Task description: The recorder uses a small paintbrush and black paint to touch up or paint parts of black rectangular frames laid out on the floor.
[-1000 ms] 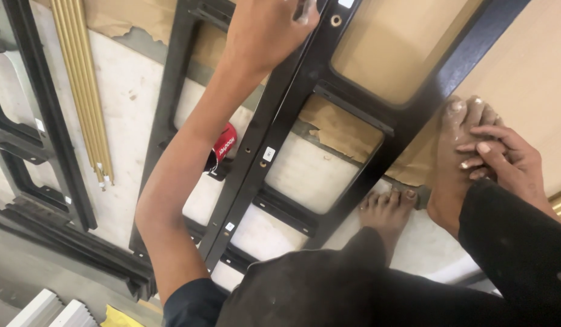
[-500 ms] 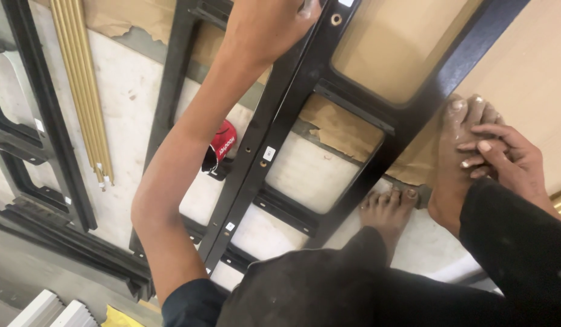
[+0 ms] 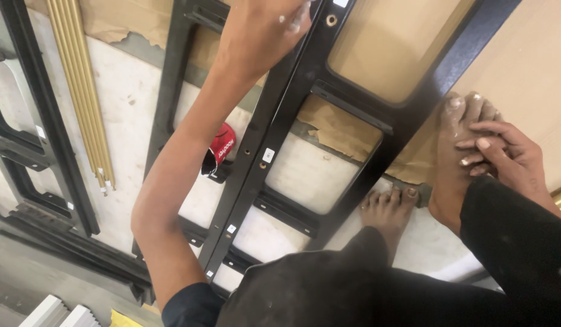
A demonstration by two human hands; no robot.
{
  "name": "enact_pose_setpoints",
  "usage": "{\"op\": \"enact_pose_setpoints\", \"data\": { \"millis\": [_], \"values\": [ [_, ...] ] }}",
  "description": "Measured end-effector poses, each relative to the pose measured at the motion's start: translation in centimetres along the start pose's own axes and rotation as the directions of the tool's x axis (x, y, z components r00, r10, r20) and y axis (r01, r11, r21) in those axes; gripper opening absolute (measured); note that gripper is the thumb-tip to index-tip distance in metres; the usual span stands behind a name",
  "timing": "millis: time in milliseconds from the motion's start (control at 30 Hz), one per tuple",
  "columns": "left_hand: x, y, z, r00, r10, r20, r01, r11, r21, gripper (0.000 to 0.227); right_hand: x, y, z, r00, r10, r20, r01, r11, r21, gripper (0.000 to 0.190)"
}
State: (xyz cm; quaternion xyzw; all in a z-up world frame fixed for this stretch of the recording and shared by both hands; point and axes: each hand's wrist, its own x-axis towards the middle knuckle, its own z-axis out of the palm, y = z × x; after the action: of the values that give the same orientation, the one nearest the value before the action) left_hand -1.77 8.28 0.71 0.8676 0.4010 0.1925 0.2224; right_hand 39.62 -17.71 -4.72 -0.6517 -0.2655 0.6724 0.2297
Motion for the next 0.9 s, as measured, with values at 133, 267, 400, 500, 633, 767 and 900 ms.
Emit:
{"op": "enact_pose_setpoints", "data": {
  "millis": [133, 267, 400, 500, 633, 767, 900],
  "values": [
    [-0.1, 0.8, -0.7, 0.996, 0.083, -0.025, -0.081, 0.995, 0.065, 0.021, 0.0, -0.2, 0.2, 1.000, 0.016, -0.009, -0.016, 1.000, 0.017, 0.031],
    [-0.1, 1.4, -0.9, 0.993, 0.121, -0.012, -0.119, 0.988, 0.095, 0.025, 0.0, -0.2, 0.2, 1.000, 0.017, -0.014, -0.017, 1.000, 0.022, 0.031],
    [-0.4, 1.2, -0.5, 0.993, 0.116, 0.008, -0.116, 0.986, 0.124, 0.026, 0.0, -0.4, 0.3, 1.000, 0.024, -0.018, -0.024, 1.000, 0.011, 0.031],
    [-0.7, 1.1, -0.5, 0.982, 0.186, -0.007, -0.182, 0.965, 0.188, 0.028, -0.1, -0.5, 0.4, 0.999, 0.032, -0.030, -0.032, 0.999, 0.019, 0.031],
    [-1.1, 1.3, -0.6, 0.982, 0.181, 0.044, -0.186, 0.967, 0.174, 0.023, 0.1, -0.3, 0.4, 0.999, 0.024, -0.031, -0.025, 1.000, -0.004, 0.031],
    [-1.9, 1.4, -0.4, 0.967, 0.231, 0.105, -0.253, 0.921, 0.297, 0.024, 0.3, -0.2, 0.4, 0.999, 0.039, -0.032, -0.039, 0.999, 0.002, 0.032],
    [-2.7, 1.0, -0.4, 0.933, 0.353, 0.065, -0.353, 0.868, 0.349, 0.022, 0.3, 0.2, 0.3, 0.999, 0.031, -0.038, -0.031, 1.000, -0.006, 0.031]
  ]
}}
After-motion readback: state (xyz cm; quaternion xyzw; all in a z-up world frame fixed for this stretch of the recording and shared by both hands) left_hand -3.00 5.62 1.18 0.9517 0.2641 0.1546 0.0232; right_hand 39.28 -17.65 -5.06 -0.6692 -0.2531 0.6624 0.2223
